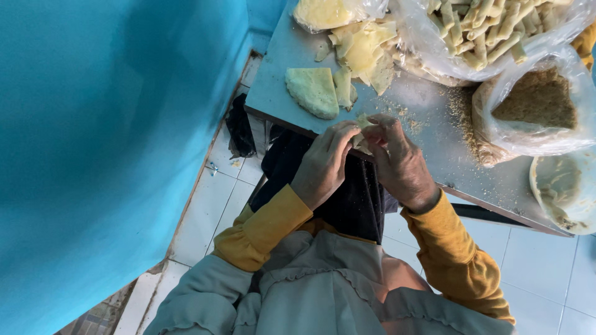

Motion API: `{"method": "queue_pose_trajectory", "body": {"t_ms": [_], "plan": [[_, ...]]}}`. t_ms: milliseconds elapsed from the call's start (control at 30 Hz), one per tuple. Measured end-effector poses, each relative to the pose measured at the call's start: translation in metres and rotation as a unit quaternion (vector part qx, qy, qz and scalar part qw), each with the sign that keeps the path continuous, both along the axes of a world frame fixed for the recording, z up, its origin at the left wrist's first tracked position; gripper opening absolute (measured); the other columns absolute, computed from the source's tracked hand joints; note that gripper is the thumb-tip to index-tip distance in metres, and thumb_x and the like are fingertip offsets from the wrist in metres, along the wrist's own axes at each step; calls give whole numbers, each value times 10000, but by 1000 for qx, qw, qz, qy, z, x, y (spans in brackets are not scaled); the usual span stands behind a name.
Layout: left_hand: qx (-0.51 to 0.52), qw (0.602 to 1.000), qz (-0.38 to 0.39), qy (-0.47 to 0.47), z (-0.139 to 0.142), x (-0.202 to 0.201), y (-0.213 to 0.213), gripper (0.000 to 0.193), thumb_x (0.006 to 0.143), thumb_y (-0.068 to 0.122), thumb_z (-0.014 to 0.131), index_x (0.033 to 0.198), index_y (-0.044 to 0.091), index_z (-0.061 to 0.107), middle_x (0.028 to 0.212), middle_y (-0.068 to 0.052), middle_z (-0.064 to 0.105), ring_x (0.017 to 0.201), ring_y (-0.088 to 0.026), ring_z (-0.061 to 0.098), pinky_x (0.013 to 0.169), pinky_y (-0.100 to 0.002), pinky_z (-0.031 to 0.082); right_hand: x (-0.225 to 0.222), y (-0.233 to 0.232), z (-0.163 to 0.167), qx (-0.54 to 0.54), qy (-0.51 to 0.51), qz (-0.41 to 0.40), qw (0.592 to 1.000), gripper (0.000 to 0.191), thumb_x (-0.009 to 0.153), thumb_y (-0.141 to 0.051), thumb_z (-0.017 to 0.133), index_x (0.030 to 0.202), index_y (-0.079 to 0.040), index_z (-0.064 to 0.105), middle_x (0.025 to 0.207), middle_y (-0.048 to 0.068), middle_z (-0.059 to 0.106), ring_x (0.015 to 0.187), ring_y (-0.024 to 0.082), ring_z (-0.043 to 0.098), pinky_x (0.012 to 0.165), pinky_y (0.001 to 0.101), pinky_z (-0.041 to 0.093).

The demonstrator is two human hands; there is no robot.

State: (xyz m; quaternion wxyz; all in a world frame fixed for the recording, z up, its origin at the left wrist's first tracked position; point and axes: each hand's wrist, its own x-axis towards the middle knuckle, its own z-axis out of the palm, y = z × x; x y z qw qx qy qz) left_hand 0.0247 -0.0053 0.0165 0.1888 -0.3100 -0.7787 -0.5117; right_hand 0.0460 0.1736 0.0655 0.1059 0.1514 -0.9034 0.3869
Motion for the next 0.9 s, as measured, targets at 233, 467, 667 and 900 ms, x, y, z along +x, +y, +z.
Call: {"method": "queue_pose_trajectory", "body": {"t_ms": [233,467,667,900], "plan": [[-66,996,-19,55,-5,-5,-2,325,961,3,676,1281,1,618,1282,-154,637,1239,-326,617,1093,-429,511,1,-4,0,7,11,-48,999,480,951,97,629,1384,-23,459,1110,159,700,973,230,736,840,332,616],[-154,971,21,182,-11,-15,-8,249,929,65,714,1175,34,688,1187,-69,700,1231,-235,612,1148,-473,409,9,4,9,170,144,23,975,403,907,3,655,1269,-110,519,1216,178,685,1018,289,735,840,349,618],[-142,981,38,129,-4,-22,1,252,860,33,744,1107,67,710,1014,-48,689,1095,-215,629,1118,-484,346,-9,12,4,112,133,69,982,606,980,19,693,1493,11,369,1320,231,668,1008,304,748,840,352,631],[-252,953,90,141,-6,-29,12,359,816,73,768,1165,57,691,973,-55,667,988,-230,606,1076,-468,331,-38,13,10,32,-42,61,997,662,891,70,693,1481,7,399,956,155,733,834,253,762,711,369,629]]}}
